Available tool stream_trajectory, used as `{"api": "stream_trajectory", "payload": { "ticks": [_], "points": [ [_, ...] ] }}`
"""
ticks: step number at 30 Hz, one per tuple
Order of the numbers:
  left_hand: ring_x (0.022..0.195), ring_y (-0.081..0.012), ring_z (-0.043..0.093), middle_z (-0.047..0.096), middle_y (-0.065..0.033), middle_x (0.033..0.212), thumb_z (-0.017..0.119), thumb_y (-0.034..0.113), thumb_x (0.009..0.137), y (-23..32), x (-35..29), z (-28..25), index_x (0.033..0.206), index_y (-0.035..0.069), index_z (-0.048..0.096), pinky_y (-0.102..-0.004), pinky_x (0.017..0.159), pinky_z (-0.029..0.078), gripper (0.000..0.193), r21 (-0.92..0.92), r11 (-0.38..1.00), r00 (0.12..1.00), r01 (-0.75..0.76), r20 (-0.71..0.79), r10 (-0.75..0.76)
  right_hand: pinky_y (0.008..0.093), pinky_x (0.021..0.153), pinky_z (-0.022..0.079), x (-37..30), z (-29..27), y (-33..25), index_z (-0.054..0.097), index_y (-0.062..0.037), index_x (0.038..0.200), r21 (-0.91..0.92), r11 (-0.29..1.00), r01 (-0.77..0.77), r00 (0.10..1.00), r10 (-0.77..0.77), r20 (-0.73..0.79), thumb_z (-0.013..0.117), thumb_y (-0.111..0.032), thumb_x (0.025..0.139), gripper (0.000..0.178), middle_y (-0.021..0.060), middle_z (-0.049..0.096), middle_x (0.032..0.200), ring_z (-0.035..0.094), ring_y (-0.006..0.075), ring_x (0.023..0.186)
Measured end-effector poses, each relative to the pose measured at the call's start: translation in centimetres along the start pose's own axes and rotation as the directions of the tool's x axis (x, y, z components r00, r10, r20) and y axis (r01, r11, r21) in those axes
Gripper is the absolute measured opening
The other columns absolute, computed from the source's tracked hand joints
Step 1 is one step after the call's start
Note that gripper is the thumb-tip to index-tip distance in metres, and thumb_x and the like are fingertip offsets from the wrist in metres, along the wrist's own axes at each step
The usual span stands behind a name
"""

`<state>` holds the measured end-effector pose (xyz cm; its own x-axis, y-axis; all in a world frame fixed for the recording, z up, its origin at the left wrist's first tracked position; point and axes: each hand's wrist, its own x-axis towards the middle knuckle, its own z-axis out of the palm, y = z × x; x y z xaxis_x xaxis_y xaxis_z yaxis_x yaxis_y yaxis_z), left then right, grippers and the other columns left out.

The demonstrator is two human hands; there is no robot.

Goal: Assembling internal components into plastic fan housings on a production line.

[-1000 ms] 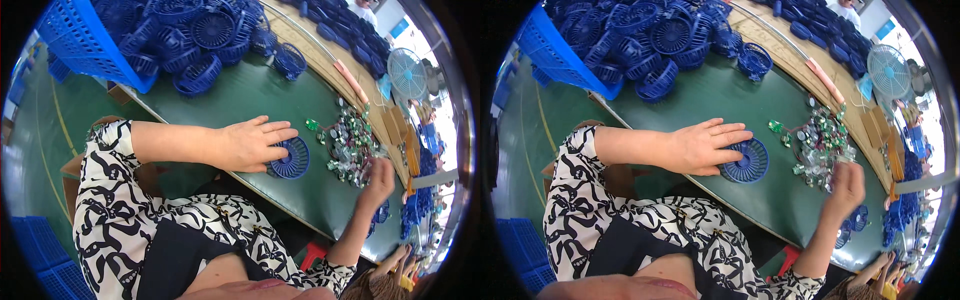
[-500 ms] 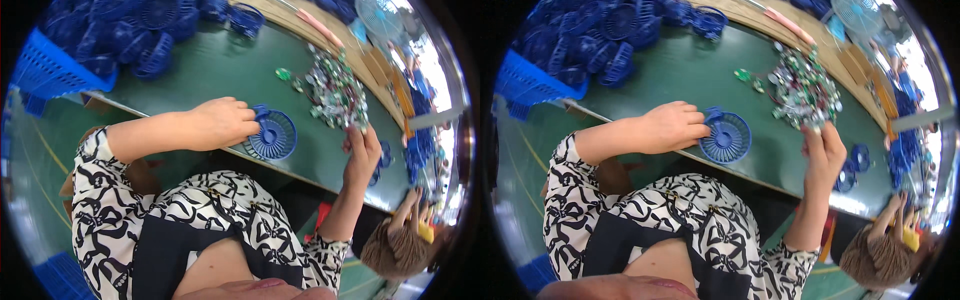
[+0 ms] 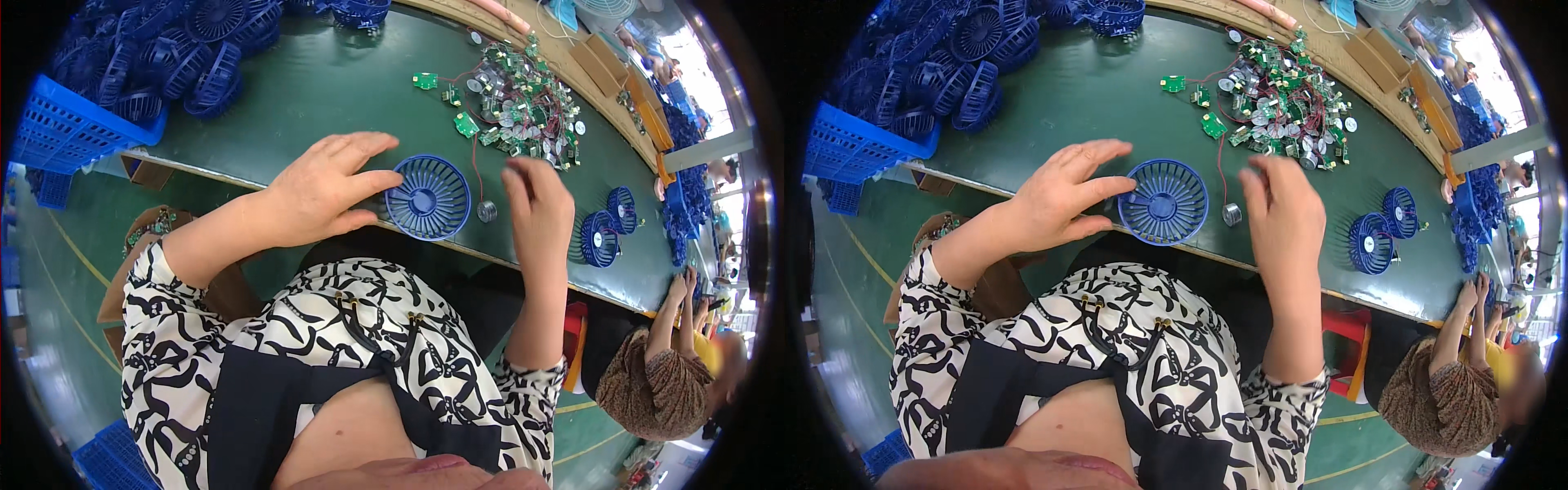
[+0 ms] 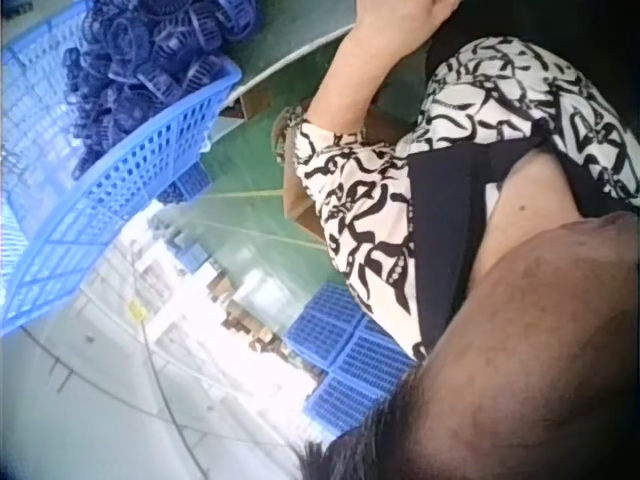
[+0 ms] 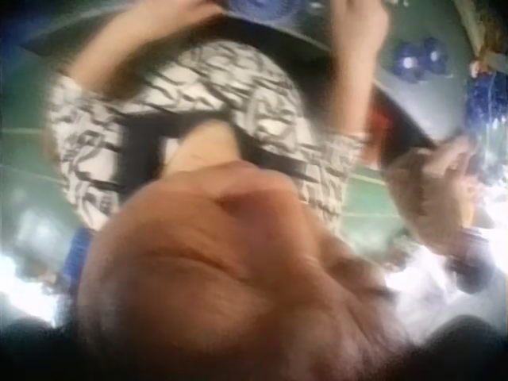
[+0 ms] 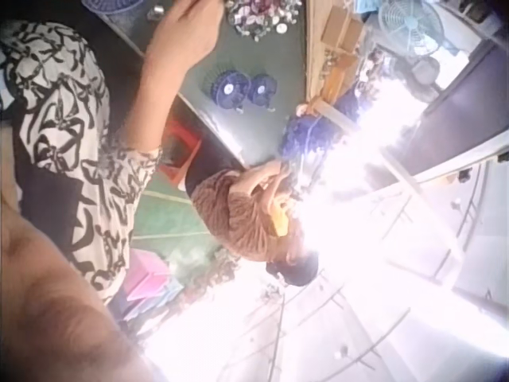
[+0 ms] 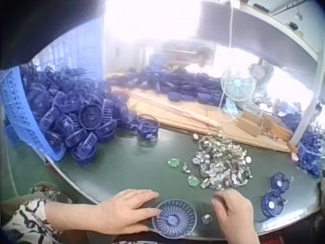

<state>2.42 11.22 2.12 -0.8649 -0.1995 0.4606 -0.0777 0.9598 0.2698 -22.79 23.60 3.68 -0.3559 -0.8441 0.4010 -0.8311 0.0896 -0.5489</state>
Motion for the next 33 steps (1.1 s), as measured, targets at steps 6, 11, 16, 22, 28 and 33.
{"api": "stream_trajectory", "payload": {
  "ticks": [6, 11, 16, 22, 28, 33],
  "points": [
    [0.105, -0.0326, 0.060, 0.061, -0.0130, 0.113, 0.077, 0.006, 0.067, -1.5, 0.5, 1.8, 0.110, 0.006, 0.064, -0.0448, 0.088, 0.047, 0.044, -0.123, 0.992, 0.999, 0.035, 0.044, -0.030, 0.0391, 0.063, 0.050, -2.7, 0.9, 0.3, 0.065, -0.0051, 0.093, -0.050, 0.999, -0.011, 0.997, 0.015, 0.075, 0.073, -0.015, 0.082, 0.016, 0.0102, 0.062, 0.088, 0.063, 0.0295, 0.069],
    [0.099, -0.0299, 0.060, 0.062, -0.0105, 0.106, 0.072, 0.003, 0.072, -1.0, 1.7, 2.2, 0.101, 0.006, 0.064, -0.0421, 0.085, 0.048, 0.030, -0.192, 0.979, 0.997, -0.065, 0.017, 0.070, 0.0414, 0.067, 0.051, -2.7, 0.6, 0.9, 0.064, -0.0063, 0.091, -0.164, 0.974, 0.157, 0.987, -0.148, 0.067, 0.073, -0.010, 0.078, 0.016, 0.0116, 0.059, 0.087, 0.062, 0.0317, 0.080],
    [0.095, -0.0298, 0.061, 0.064, -0.0104, 0.100, 0.071, 0.002, 0.070, -1.3, 1.2, 2.7, 0.093, 0.005, 0.065, -0.0414, 0.083, 0.048, 0.024, -0.238, 0.970, 0.999, -0.052, -0.019, 0.048, 0.0403, 0.069, 0.051, -3.8, 2.1, 1.6, 0.066, -0.0073, 0.096, -0.135, 0.974, 0.183, 0.982, -0.174, 0.076, 0.077, -0.011, 0.073, 0.026, 0.0102, 0.056, 0.093, 0.061, 0.0298, 0.084],
    [0.094, -0.0302, 0.062, 0.065, -0.0109, 0.098, 0.072, 0.001, 0.070, -1.3, 0.9, 2.7, 0.092, 0.006, 0.066, -0.0410, 0.083, 0.049, 0.023, -0.276, 0.960, 0.999, -0.041, -0.043, 0.030, 0.0377, 0.070, 0.049, -2.9, 2.2, 2.3, 0.065, -0.0062, 0.096, -0.325, 0.888, 0.327, 0.938, -0.346, -0.001, 0.074, -0.006, 0.074, 0.024, 0.0090, 0.057, 0.097, 0.059, 0.0271, 0.084],
    [0.094, -0.0303, 0.063, 0.065, -0.0116, 0.098, 0.072, 0.000, 0.070, -0.7, 1.0, 3.0, 0.091, 0.006, 0.066, -0.0416, 0.083, 0.049, 0.023, -0.286, 0.958, 0.999, -0.013, -0.033, 0.004, 0.0401, 0.075, 0.049, -3.5, 2.0, 3.0, 0.064, -0.0079, 0.105, -0.296, 0.885, 0.359, 0.932, -0.356, 0.063, 0.074, -0.010, 0.076, 0.031, 0.0085, 0.058, 0.101, 0.059, 0.0278, 0.089],
    [0.096, -0.0317, 0.061, 0.064, -0.0112, 0.100, 0.070, 0.003, 0.074, 0.2, 1.9, 3.7, 0.093, 0.006, 0.064, -0.0424, 0.086, 0.047, 0.020, -0.265, 0.964, 1.000, -0.015, -0.027, 0.008, 0.0415, 0.075, 0.050, -3.3, 0.6, 2.8, 0.064, -0.0056, 0.102, -0.277, 0.948, 0.154, 0.988, -0.142, 0.064, 0.075, -0.016, 0.077, 0.029, 0.0122, 0.061, 0.095, 0.061, 0.0323, 0.089]
  ]
}}
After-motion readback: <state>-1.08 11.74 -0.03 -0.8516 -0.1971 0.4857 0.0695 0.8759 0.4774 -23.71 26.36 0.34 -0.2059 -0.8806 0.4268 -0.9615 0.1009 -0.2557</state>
